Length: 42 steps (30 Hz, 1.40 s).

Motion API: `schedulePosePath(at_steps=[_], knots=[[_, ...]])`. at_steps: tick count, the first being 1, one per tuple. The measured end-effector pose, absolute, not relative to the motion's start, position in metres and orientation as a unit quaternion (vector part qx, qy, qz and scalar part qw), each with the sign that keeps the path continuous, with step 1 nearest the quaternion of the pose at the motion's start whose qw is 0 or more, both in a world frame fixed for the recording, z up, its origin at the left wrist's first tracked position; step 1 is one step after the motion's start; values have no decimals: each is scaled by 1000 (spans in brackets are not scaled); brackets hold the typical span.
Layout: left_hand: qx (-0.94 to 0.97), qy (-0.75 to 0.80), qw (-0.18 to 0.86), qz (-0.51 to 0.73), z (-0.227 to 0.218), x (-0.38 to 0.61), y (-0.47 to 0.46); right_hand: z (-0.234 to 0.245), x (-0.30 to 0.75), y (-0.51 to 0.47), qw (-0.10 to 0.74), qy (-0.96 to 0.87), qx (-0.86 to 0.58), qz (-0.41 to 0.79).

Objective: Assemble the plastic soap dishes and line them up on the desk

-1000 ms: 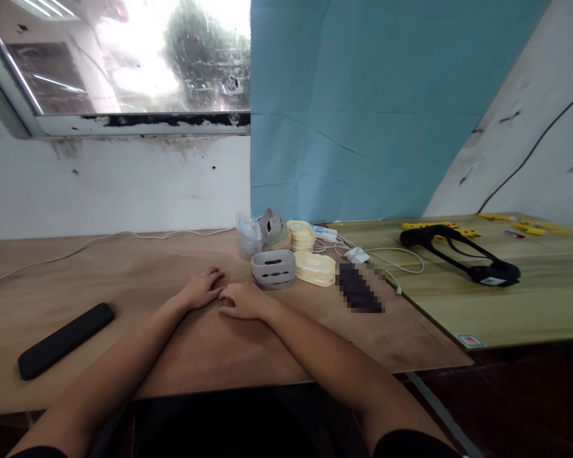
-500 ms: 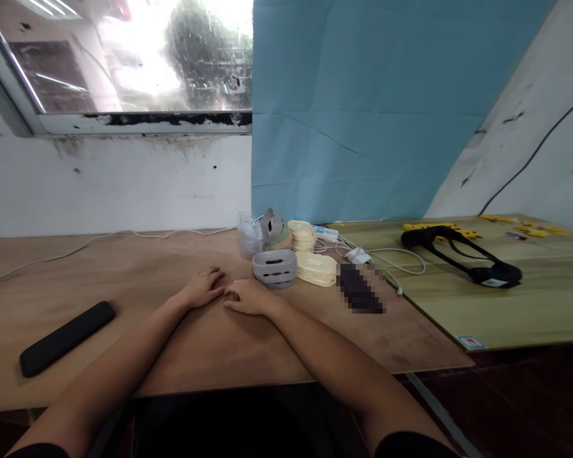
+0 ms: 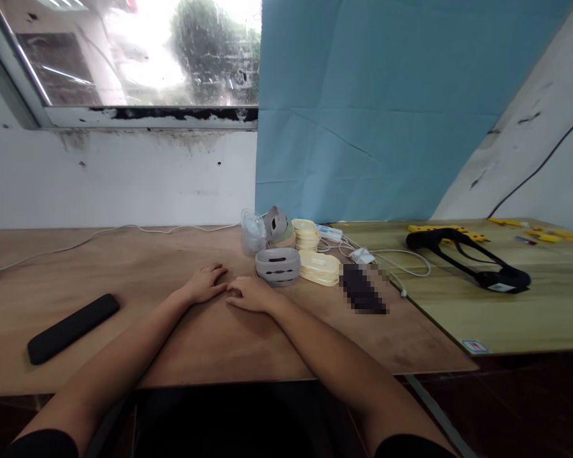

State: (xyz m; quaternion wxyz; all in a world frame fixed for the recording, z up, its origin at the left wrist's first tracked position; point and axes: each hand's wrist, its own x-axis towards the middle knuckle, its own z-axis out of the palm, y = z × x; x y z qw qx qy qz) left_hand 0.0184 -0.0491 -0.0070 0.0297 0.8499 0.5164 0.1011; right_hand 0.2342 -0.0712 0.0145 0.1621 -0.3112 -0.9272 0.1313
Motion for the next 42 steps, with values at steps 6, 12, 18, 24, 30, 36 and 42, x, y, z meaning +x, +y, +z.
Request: schedulePosePath(at_steps=[6, 12, 18, 24, 30, 36, 42], knots=[[852, 514, 34, 96, -7, 18, -48, 13, 234, -70, 162, -927, -313, 130], [848, 520, 44, 98, -6, 17, -49, 13, 233, -70, 165, -923, -319, 136], [846, 522, 47, 97, -5, 18, -51, 15, 232, -71, 165, -925, -314, 132], [847, 522, 43, 93, -5, 18, -50, 12, 233, -70, 172, -925, -312, 131], [847, 522, 47, 91, -4, 19, -50, 10, 234, -69, 168, -925, -315, 129], [846, 522, 53, 94, -4, 19, -51, 13, 234, -71, 170, -926, -313, 125], [846, 523, 50, 91, -5, 18, -49, 14, 233, -73, 183, -932, -290, 119]])
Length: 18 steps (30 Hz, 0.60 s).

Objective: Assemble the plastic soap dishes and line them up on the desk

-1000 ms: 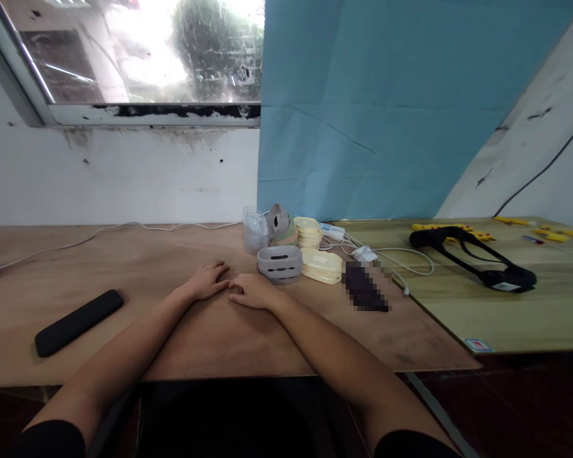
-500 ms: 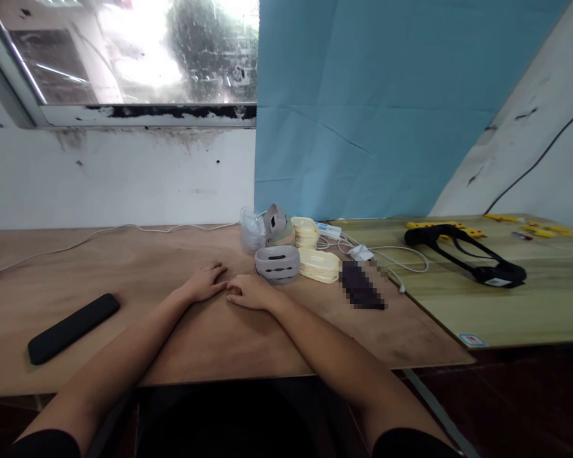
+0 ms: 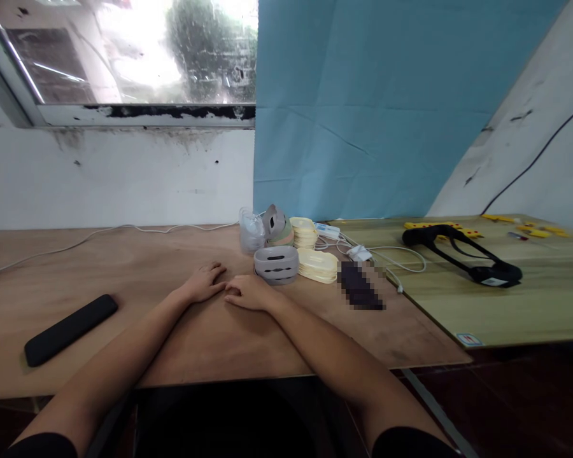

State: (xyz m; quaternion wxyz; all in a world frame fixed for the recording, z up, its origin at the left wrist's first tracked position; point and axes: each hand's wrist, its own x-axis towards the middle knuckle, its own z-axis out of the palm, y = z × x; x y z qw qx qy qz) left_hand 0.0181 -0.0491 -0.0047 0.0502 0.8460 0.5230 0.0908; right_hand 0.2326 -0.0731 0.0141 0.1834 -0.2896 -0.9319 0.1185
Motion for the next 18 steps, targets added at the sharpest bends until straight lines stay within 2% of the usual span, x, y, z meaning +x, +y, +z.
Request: schedulePosePath(at_steps=[6, 13, 16, 18], knots=[[849, 515, 45, 110, -6, 17, -50, 22, 242, -73, 301, -908, -292, 20], [848, 517, 53, 106, -4, 17, -53, 61, 323, -47, 470, -739, -472, -100], [846, 520, 53, 106, -4, 17, -52, 69, 366, -30, 451, -698, -551, -68], [846, 520, 49, 106, -5, 17, -52, 67, 390, -20, 369, -723, -584, 5]])
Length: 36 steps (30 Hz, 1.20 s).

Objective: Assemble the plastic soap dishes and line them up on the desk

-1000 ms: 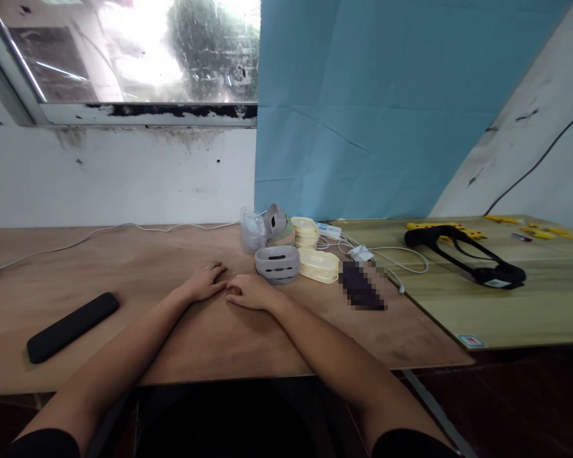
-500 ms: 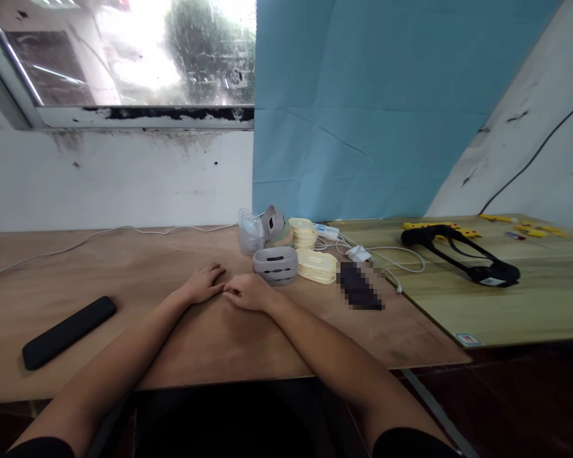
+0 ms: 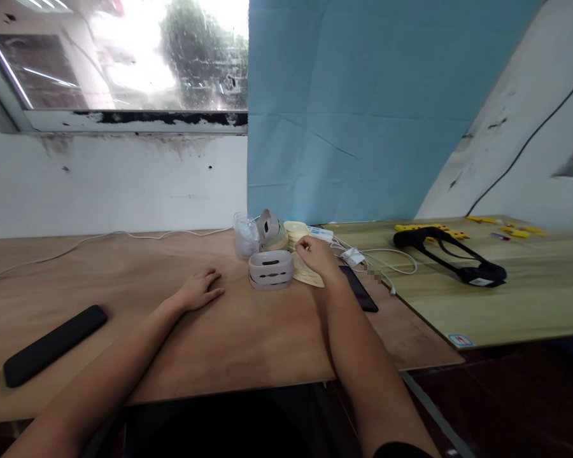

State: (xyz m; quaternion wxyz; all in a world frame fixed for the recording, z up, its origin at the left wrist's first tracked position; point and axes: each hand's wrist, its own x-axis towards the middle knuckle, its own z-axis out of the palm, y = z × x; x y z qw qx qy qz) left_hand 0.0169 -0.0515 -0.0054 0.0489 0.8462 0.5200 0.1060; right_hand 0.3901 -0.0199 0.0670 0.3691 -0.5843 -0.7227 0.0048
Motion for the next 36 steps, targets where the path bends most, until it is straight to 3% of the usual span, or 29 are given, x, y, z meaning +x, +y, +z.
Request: schedulePosePath(at_steps=[5, 8, 13, 21, 26, 29, 36], knots=[[848, 519, 44, 96, -6, 16, -50, 52, 419, -10, 195, -751, -600, 197], [848, 519, 44, 95, -5, 16, -51, 50, 417, -11, 166, -755, -592, 231], [849, 517, 43, 95, -6, 16, -50, 52, 408, -11, 161, -770, -591, 181], [851, 514, 42, 99, -6, 16, -49, 67, 400, -18, 313, -733, -604, 7], [851, 512, 46, 107, -10, 15, -48, 73, 388, -24, 583, -582, -554, -119], [855, 503, 45, 119, -9, 16, -49, 78, 377, -31, 680, -507, -485, -214], [854, 393, -47, 338, 12, 26, -64, 71, 312, -69, 776, -512, -298, -217]])
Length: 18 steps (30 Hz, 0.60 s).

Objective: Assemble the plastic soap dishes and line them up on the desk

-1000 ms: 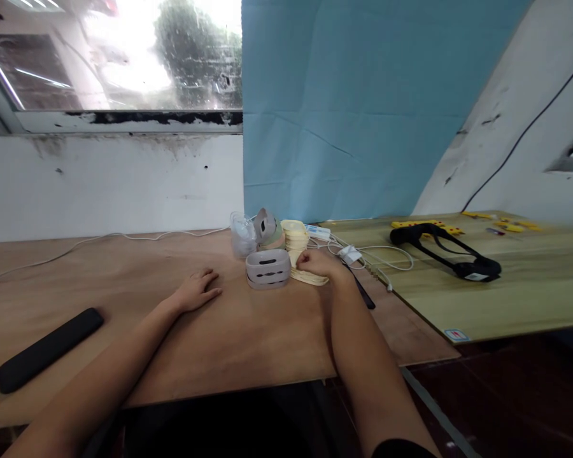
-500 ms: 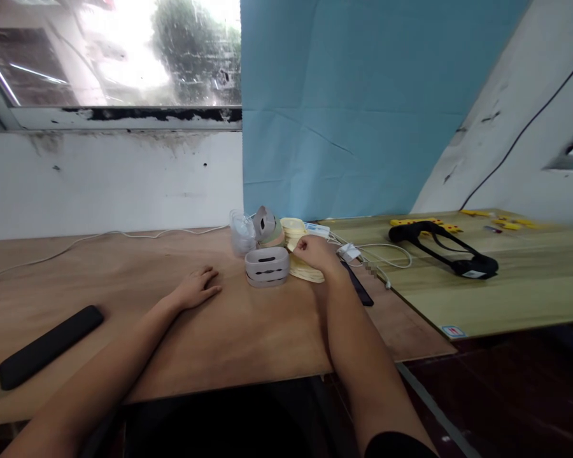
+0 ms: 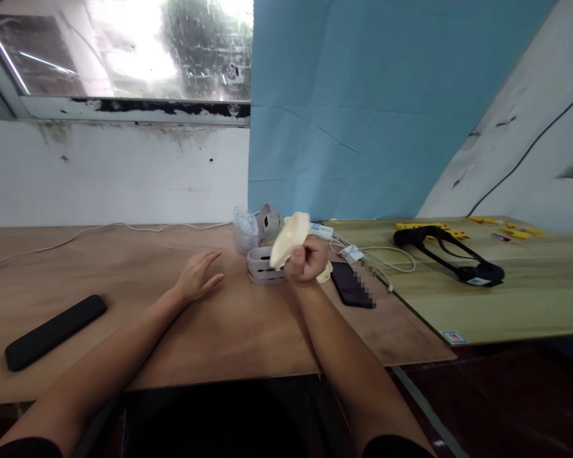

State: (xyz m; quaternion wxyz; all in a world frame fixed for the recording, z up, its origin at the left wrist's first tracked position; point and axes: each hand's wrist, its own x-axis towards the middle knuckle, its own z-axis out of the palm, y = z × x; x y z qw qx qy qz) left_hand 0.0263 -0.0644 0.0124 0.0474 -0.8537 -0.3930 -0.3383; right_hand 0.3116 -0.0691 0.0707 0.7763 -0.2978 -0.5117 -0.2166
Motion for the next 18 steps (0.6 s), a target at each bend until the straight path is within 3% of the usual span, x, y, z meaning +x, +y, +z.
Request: schedulePosePath(at_steps=[3, 8, 15, 18], knots=[[-870, -275, 78, -402, 16, 28, -69, 49, 269, -93, 696, -651, -276, -127], [-869, -161, 82, -461, 13, 30, -72, 18, 217, -115, 518, -849, -99, -32], [-880, -164, 127, -428, 12, 33, -73, 8, 214, -100, 490, -857, -157, 30], [-875, -190, 148, -419, 12, 34, -70, 12, 223, -94, 467, -861, -157, 123]])
